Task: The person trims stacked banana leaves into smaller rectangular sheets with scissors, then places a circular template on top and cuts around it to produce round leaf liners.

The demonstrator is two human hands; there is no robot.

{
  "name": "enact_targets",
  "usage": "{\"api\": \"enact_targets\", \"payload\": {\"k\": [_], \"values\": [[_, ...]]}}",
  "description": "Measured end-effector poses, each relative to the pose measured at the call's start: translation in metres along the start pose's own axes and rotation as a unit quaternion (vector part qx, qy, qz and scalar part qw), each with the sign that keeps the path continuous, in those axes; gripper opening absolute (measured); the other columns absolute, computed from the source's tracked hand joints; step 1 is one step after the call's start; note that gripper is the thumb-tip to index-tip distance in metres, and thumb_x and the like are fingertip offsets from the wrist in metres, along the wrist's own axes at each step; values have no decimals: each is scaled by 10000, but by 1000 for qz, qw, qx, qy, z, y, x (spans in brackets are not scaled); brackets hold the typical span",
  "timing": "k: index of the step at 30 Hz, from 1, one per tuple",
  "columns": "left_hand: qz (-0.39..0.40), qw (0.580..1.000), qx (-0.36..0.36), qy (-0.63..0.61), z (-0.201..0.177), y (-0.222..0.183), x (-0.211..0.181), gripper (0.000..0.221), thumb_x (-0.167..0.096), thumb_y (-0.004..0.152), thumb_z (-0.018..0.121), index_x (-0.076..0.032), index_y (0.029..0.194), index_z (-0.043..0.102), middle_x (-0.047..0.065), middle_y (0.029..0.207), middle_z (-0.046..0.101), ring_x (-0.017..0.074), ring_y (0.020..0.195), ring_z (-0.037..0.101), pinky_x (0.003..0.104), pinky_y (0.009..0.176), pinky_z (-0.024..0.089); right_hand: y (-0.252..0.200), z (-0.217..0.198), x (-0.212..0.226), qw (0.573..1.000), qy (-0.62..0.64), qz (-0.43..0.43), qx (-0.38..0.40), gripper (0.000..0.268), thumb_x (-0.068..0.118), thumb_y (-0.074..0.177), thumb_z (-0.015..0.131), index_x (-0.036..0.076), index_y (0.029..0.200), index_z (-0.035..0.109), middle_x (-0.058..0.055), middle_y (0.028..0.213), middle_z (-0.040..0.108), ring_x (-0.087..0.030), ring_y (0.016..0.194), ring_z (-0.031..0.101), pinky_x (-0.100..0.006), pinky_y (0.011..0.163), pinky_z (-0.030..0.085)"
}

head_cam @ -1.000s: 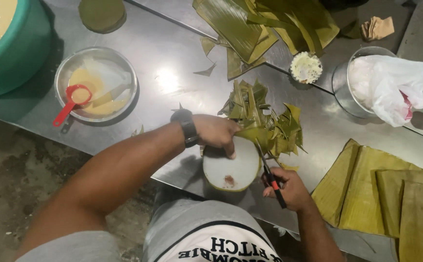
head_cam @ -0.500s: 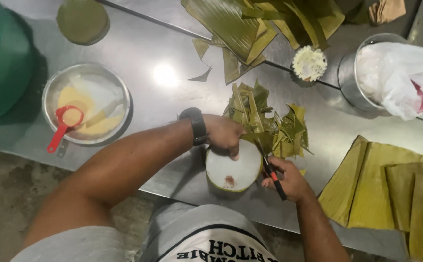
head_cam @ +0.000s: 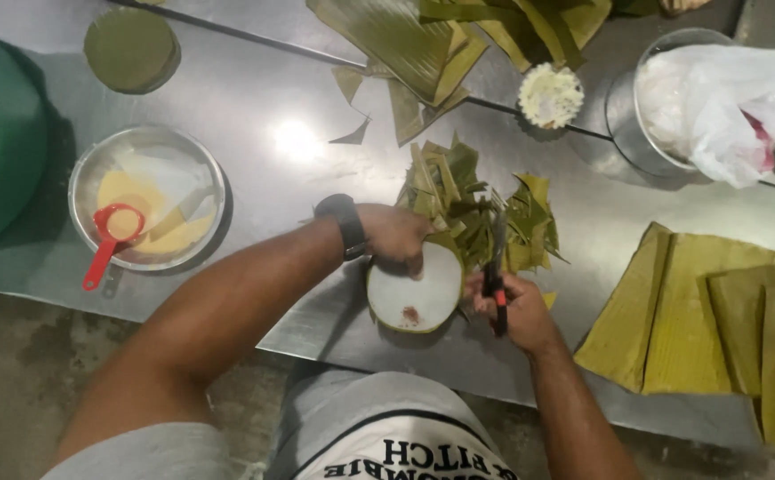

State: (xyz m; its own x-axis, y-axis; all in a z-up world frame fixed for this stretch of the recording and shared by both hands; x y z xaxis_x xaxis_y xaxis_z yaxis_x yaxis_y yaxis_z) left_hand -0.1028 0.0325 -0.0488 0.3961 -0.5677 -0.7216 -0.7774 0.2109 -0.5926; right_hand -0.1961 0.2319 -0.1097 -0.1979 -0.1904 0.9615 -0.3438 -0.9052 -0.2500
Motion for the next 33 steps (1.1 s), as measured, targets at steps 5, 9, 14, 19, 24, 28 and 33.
{"api": "enact_targets", "payload": {"k": [5, 9, 14, 19, 24, 28, 33], "values": [[1, 998, 5, 64, 17, -9, -32, 448, -293, 768, 755, -29, 1130, 764, 140, 1021, 784, 265, 925, 755, 372, 816, 585, -5, 23, 22, 991, -35, 61, -118, 321, 117, 770, 886, -17, 977, 680, -8, 713, 603, -99, 554, 556, -252, 482, 453], [67, 979, -53, -187, 18, -30, -16, 554, -360, 858, 721, -41, 1304, 645, 139, 1165, 741, 249, 1044, 725, 375, 922, 574, -13, 23, 49, 989, -13, 21, -147, 242, 131, 793, 856, -1, 934, 711, -16, 728, 654, -92, 559, 567, -239, 499, 453], [206, 660, -133, -710, 61, -29, 13, 566, -345, 979, 680, -13, 1414, 534, 120, 1172, 666, 238, 1078, 678, 436, 972, 558, -24, 17, 75, 974, -22, -64, -218, 258, 136, 831, 854, -4, 898, 649, -15, 729, 633, -94, 571, 568, -250, 512, 485], [272, 646, -301, -647, 94, -49, -13, 505, -135, 912, 691, -5, 1377, 544, 86, 1113, 695, 191, 926, 662, 329, 769, 546, -19, 39, 81, 982, -19, -74, -174, 194, 153, 837, 796, 10, 948, 724, 13, 794, 710, -66, 675, 641, -216, 622, 538], [236, 676, -383, -583, 86, -74, -13, 484, -115, 934, 687, 12, 1384, 562, 66, 1073, 691, 137, 856, 637, 281, 689, 526, -28, 21, 52, 989, -62, -16, -134, 250, 149, 833, 814, -30, 975, 714, -12, 770, 640, -102, 668, 572, -251, 604, 471], [222, 685, -382, -579, 77, -94, -16, 478, -127, 915, 680, -1, 1362, 571, 49, 1075, 695, 114, 873, 647, 266, 691, 531, -51, 3, 29, 999, -51, -16, 2, 311, 182, 824, 786, -49, 1014, 699, -47, 791, 676, -119, 710, 624, -265, 673, 529], [229, 718, -386, -531, 73, -108, -24, 448, -135, 925, 684, 4, 1343, 601, 41, 1011, 696, 106, 832, 625, 258, 675, 516, -59, 7, 16, 994, -63, -3, 93, 348, 237, 858, 768, -54, 1036, 699, -54, 768, 667, -124, 704, 629, -272, 676, 534]]}}
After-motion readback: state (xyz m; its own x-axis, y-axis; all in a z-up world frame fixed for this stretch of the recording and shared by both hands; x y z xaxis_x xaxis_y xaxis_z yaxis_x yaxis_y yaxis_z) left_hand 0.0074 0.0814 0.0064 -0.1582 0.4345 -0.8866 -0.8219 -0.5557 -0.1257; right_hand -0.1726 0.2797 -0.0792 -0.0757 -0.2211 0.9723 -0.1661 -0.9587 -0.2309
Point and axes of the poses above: each hand's wrist, its own y-axis towards the middle knuckle, its own z-axis out of the palm, x = y × z, the point moved 7 cm from there along y, towards the middle knuckle
